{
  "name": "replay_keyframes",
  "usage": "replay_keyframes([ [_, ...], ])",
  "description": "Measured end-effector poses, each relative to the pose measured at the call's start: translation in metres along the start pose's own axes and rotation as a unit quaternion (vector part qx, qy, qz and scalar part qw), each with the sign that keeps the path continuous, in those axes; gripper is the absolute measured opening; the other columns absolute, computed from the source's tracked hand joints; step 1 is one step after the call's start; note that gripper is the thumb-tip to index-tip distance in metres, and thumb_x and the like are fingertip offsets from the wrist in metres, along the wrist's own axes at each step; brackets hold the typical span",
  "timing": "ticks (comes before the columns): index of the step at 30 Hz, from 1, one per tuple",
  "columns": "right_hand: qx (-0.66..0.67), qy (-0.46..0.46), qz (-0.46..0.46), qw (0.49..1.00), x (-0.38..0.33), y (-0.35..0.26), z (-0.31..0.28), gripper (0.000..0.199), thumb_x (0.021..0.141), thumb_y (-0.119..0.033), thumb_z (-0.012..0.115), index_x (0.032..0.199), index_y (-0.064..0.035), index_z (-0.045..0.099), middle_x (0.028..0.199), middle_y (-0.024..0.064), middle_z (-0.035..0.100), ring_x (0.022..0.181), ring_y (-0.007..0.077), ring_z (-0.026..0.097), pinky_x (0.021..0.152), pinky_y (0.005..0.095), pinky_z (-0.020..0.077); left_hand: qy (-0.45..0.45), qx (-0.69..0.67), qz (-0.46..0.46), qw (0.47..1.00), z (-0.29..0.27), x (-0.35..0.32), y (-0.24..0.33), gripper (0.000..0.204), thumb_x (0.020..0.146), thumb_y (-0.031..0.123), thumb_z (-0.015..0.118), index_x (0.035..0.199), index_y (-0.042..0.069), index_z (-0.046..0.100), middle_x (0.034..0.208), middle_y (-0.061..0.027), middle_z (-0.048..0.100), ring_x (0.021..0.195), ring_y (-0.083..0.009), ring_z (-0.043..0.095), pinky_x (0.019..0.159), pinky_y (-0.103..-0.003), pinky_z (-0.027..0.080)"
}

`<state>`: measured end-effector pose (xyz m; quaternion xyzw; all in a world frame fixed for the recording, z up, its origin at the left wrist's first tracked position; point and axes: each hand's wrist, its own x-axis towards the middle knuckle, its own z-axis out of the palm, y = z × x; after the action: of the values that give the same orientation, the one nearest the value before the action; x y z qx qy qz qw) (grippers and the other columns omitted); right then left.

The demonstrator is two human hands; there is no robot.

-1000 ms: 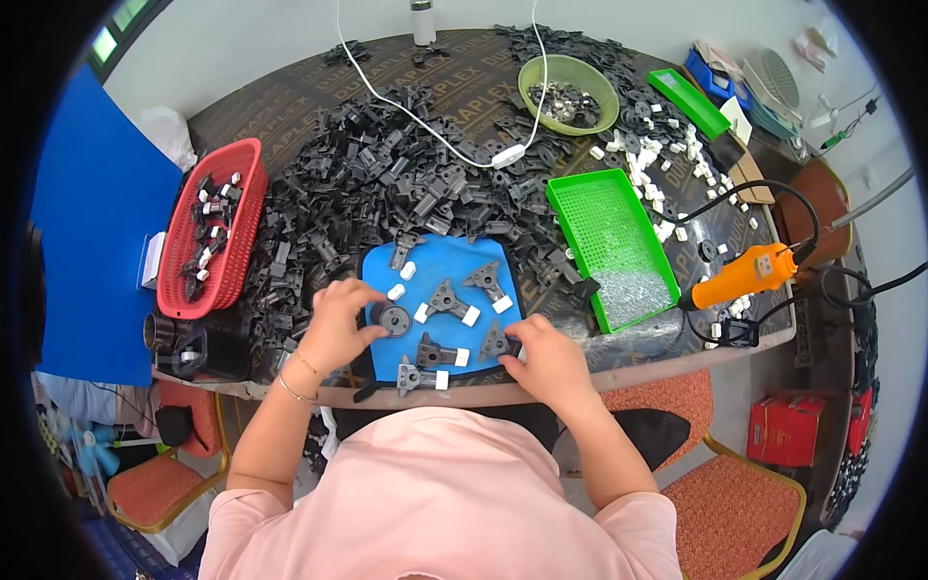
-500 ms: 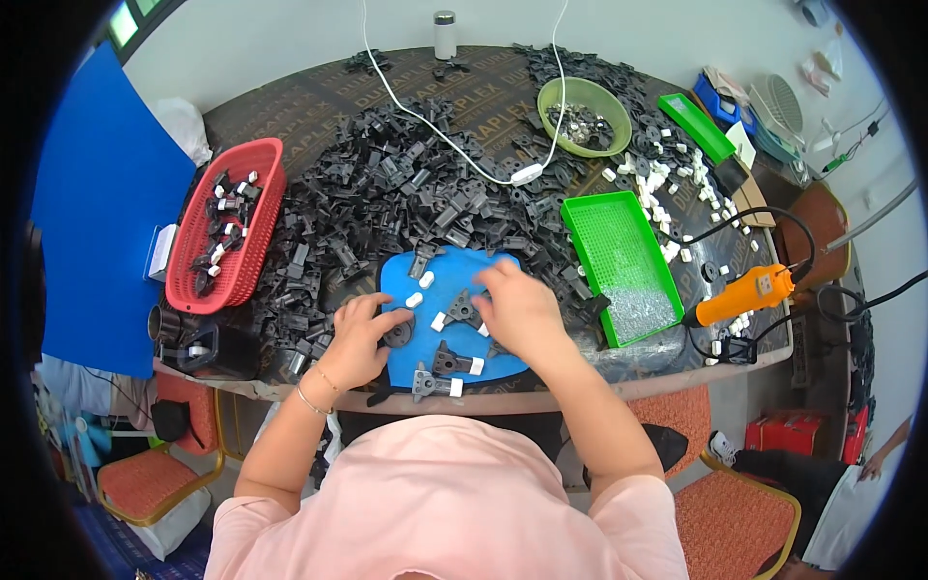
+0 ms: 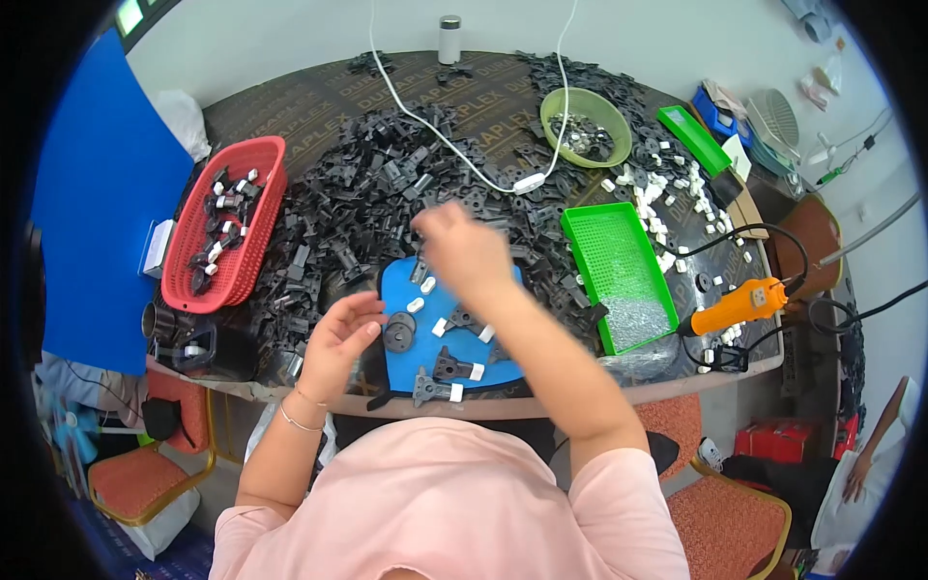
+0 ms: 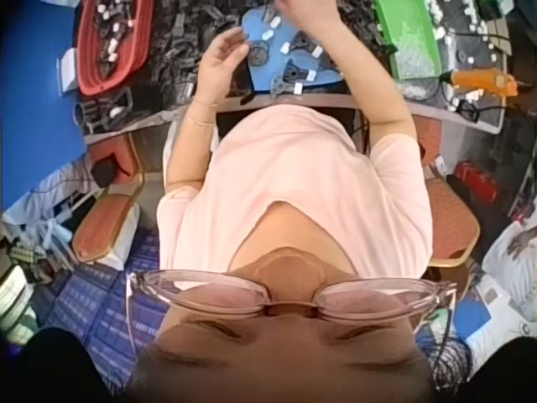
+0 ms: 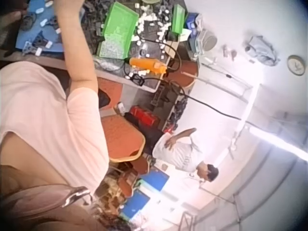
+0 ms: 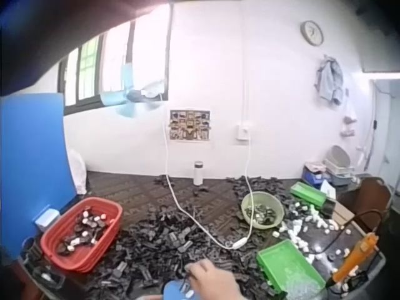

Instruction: Manually assembling small plastic mechanical components by inserting white internal parts into black housings on a workbench.

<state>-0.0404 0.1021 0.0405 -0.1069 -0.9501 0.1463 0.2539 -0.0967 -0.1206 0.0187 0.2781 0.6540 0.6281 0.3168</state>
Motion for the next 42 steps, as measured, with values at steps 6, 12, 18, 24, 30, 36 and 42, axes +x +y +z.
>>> replay_keyframes([
  [6, 0.162, -0.04, -0.092, 0.982, -0.061, -0.067, 0.004, 0.032, 0.075, -0.009, 0.068, 0.107, -0.0113, 0.061, 0.096, 0.0076, 0.06, 0.068, 0.0229, 0.064, 0.055, 0.0345, 0.0525, -0.009, -0.318, -0.068, 0.946, 0.016, 0.009, -0.02, 0.04, 0.093, 0.006, 0.056, 0.131, 0.002, 0.046, 0.121, -0.0099, 0.058, 0.107, -0.019, 0.059, 0.09, -0.031, 0.05],
  [12, 0.319, -0.128, 0.095, 0.934, -0.048, -0.01, -0.011, 0.026, 0.076, -0.007, 0.067, 0.102, -0.0093, 0.066, 0.11, 0.0063, 0.061, 0.074, 0.0184, 0.062, 0.064, 0.0286, 0.052, 0.026, -0.325, -0.06, 0.943, 0.003, 0.0, -0.018, 0.035, 0.094, 0.002, 0.053, 0.128, 0.005, 0.047, 0.107, -0.0065, 0.06, 0.096, -0.0153, 0.06, 0.08, -0.031, 0.053],
  [18, -0.118, 0.014, 0.042, 0.992, -0.025, 0.046, 0.011, 0.057, 0.077, -0.033, 0.075, 0.126, -0.0131, 0.056, 0.133, 0.0155, 0.05, 0.124, 0.0297, 0.047, 0.102, 0.0546, 0.0341, 0.046, -0.305, -0.069, 0.949, -0.001, -0.001, -0.013, 0.028, 0.093, 0.004, 0.056, 0.12, 0.006, 0.05, 0.098, -0.0039, 0.061, 0.087, -0.0134, 0.06, 0.078, -0.03, 0.052],
  [24, -0.071, -0.247, 0.095, 0.962, -0.008, 0.026, -0.014, 0.054, 0.081, -0.044, 0.068, 0.126, -0.0156, 0.058, 0.132, 0.0114, 0.054, 0.124, 0.0297, 0.048, 0.105, 0.0644, 0.0221, 0.057, -0.294, -0.056, 0.952, -0.009, -0.004, -0.013, 0.025, 0.092, 0.003, 0.055, 0.117, 0.005, 0.053, 0.096, -0.0043, 0.061, 0.086, -0.0129, 0.06, 0.077, -0.03, 0.052],
  [30, 0.018, -0.155, 0.123, 0.98, 0.034, 0.079, -0.011, 0.027, 0.081, -0.021, 0.065, 0.107, -0.013, 0.069, 0.112, 0.0126, 0.065, 0.106, 0.0309, 0.06, 0.093, 0.0413, 0.0473, 0.071, -0.304, -0.069, 0.947, -0.012, 0.001, -0.009, 0.027, 0.091, 0.002, 0.059, 0.117, 0.004, 0.054, 0.087, -0.0007, 0.056, 0.082, -0.0106, 0.059, 0.077, -0.028, 0.053],
  [36, 0.044, -0.282, 0.093, 0.954, 0.038, 0.079, -0.001, 0.047, 0.073, -0.012, 0.075, 0.118, -0.0125, 0.063, 0.129, 0.0107, 0.053, 0.124, 0.031, 0.047, 0.103, 0.0398, 0.0409, 0.087, -0.3, -0.064, 0.948, -0.02, -0.001, -0.009, 0.028, 0.09, 0.002, 0.06, 0.118, 0.004, 0.054, 0.087, 0.0001, 0.056, 0.083, -0.0102, 0.058, 0.077, -0.028, 0.052],
  [42, 0.096, -0.146, 0.034, 0.984, 0.02, 0.075, -0.009, 0.051, 0.07, -0.005, 0.073, 0.119, -0.0128, 0.063, 0.119, 0.0113, 0.055, 0.111, 0.0302, 0.055, 0.095, 0.0382, 0.0462, 0.05, -0.302, -0.07, 0.95, -0.017, 0.007, -0.015, 0.028, 0.092, 0.004, 0.058, 0.119, 0.005, 0.054, 0.104, -0.0039, 0.06, 0.091, -0.0122, 0.06, 0.077, -0.03, 0.053],
])
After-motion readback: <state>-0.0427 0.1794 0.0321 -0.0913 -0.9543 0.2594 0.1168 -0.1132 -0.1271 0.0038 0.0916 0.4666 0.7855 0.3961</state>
